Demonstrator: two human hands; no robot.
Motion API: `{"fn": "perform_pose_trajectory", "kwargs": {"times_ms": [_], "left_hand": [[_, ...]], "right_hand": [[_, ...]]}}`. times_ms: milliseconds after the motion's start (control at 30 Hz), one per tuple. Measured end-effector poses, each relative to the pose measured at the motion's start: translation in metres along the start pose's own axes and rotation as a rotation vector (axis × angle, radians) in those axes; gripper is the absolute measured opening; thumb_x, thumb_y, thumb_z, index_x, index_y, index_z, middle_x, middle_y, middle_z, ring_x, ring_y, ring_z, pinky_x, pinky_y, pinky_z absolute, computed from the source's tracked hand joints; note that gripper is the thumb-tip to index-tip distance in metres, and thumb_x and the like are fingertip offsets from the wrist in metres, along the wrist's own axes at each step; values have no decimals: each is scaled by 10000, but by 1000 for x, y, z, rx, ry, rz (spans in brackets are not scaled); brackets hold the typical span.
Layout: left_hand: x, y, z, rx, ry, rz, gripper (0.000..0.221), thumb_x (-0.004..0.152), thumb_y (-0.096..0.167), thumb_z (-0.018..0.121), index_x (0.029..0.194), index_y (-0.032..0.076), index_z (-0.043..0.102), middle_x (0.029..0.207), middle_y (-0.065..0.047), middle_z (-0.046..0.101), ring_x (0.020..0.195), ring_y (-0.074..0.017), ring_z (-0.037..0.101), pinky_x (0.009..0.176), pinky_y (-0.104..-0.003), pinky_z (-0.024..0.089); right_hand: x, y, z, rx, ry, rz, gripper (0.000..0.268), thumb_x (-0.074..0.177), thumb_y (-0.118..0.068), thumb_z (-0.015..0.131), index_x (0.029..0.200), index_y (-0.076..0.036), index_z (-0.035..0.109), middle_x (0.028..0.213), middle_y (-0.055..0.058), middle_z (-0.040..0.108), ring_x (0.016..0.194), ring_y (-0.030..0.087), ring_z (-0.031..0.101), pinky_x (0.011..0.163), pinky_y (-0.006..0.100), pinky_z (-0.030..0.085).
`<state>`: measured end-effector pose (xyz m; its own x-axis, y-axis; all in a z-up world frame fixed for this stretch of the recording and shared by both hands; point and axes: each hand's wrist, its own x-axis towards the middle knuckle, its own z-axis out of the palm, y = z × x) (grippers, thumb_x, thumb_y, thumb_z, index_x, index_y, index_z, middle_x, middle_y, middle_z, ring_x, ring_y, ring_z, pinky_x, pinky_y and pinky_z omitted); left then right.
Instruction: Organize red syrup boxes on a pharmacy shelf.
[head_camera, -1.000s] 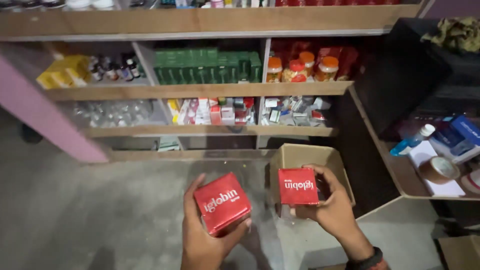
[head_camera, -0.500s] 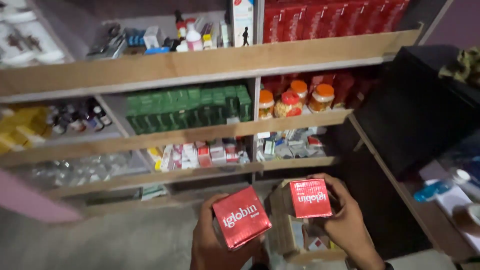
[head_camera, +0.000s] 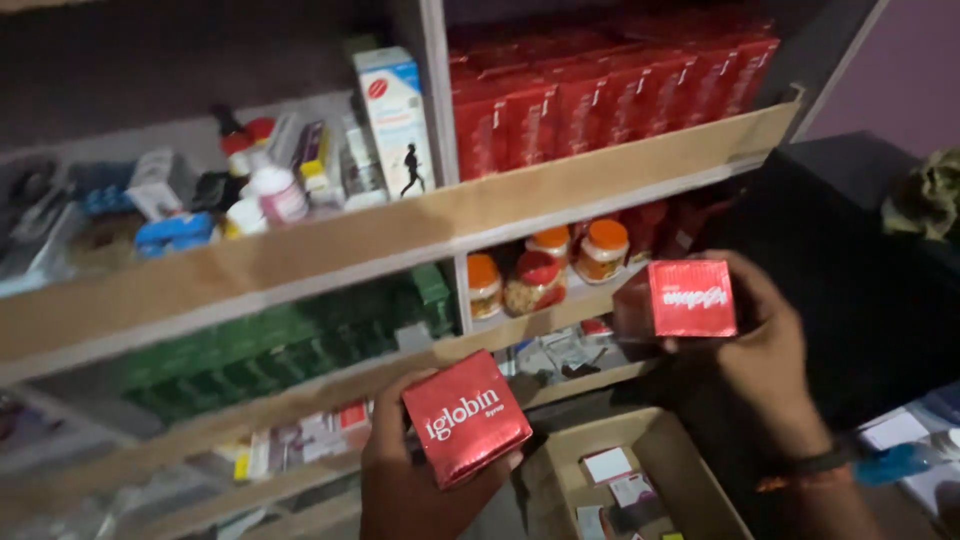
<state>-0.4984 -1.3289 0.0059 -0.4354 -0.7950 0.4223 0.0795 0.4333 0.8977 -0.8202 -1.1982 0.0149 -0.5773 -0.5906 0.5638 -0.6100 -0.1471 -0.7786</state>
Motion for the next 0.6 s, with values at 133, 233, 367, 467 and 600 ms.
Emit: {"fn": "perform_pose_trajectory", "kwargs": {"times_ms": [133,233,367,467,600], "left_hand": [[62,-11,9,-88,-100,104,905,596,150,990,1321,33,461,1123,-119,754,980,-176,777,835,-327,648],[104,-18,17,-4,-136,165,920,553,165,1014,1288,40,475,1063,-102,736,925,-168,758,810,-323,628],[153,-18,23,-143,-233,185,915,574,127,990,1322,42,472,1143,-113,717,1001,-181,743,854,-337,633],[186,-10,32,-177,-287,225,916,584,109,976,1333,45,452,1155,-114,723,1010,-179,751,871,-334,630],[226,7,59,-392,-356,87,893,578,51,941,1326,38,453,1206,-128,693,1076,-203,749,885,-355,662]], "right_hand": [[58,13,-28,-117,104,-71,870,632,9,889,1442,-30,573,1370,58,663,1276,156,615,1115,326,496],[102,11,-49,-65,165,-89,884,637,5,876,1465,-47,571,1361,40,663,1263,137,627,1091,314,524],[158,0,-73,-358,261,-145,759,729,71,855,1427,-3,567,1362,75,648,1299,187,634,1094,361,524],[196,-6,-84,-283,284,-152,710,755,73,805,1413,-12,551,1345,63,638,1259,188,638,1033,358,563],[249,28,-133,-327,157,-235,767,788,133,814,1485,16,514,1416,133,612,1315,251,626,1041,394,595]]}}
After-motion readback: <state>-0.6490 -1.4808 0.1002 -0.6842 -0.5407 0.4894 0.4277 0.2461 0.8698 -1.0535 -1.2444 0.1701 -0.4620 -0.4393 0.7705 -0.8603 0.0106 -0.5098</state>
